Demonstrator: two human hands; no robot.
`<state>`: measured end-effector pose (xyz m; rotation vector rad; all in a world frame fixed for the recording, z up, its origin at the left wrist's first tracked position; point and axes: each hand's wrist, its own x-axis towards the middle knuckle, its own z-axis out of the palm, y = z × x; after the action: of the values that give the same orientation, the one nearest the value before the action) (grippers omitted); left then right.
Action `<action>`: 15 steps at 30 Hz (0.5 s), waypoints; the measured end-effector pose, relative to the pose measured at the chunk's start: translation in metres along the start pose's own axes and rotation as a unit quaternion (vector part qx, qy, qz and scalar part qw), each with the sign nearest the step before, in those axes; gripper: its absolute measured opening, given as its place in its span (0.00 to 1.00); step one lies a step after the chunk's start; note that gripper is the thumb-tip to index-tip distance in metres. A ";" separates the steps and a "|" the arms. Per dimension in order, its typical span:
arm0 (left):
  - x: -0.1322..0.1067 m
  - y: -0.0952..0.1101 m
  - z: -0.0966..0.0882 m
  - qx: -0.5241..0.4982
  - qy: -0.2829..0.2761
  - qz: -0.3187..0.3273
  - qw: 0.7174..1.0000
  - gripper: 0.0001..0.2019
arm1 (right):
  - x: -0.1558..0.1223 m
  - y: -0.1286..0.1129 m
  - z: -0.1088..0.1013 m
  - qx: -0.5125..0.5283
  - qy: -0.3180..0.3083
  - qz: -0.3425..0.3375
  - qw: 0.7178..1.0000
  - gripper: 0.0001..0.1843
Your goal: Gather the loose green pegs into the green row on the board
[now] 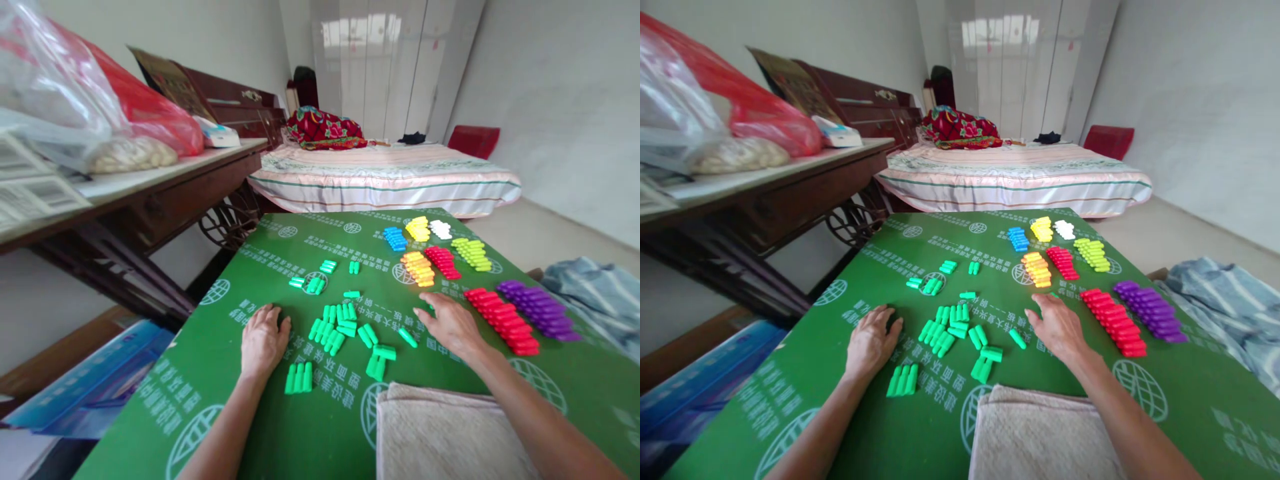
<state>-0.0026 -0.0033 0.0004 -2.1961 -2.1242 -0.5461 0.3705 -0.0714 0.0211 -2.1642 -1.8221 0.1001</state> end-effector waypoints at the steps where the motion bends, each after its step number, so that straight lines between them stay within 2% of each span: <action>1: -0.001 0.000 0.000 0.001 0.001 -0.001 1.000 0.25 | -0.001 -0.006 0.000 0.009 -0.012 -0.019 1.000 0.19; 9: -0.007 -0.003 0.006 0.002 0.015 0.000 1.000 0.23 | -0.004 -0.067 -0.005 0.056 -0.101 -0.150 0.982 0.14; 12: -0.008 -0.005 0.008 0.000 0.021 0.004 1.000 0.22 | -0.003 -0.088 -0.004 0.050 -0.139 -0.175 0.973 0.13; 15: -0.008 -0.005 0.008 -0.001 0.027 0.006 1.000 0.22 | -0.002 -0.099 0.000 0.050 -0.146 -0.185 0.970 0.12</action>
<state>-0.0059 -0.0089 -0.0104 -2.1669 -2.0844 -0.6002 0.2756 -0.0591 0.0484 -1.7793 -2.2972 0.4360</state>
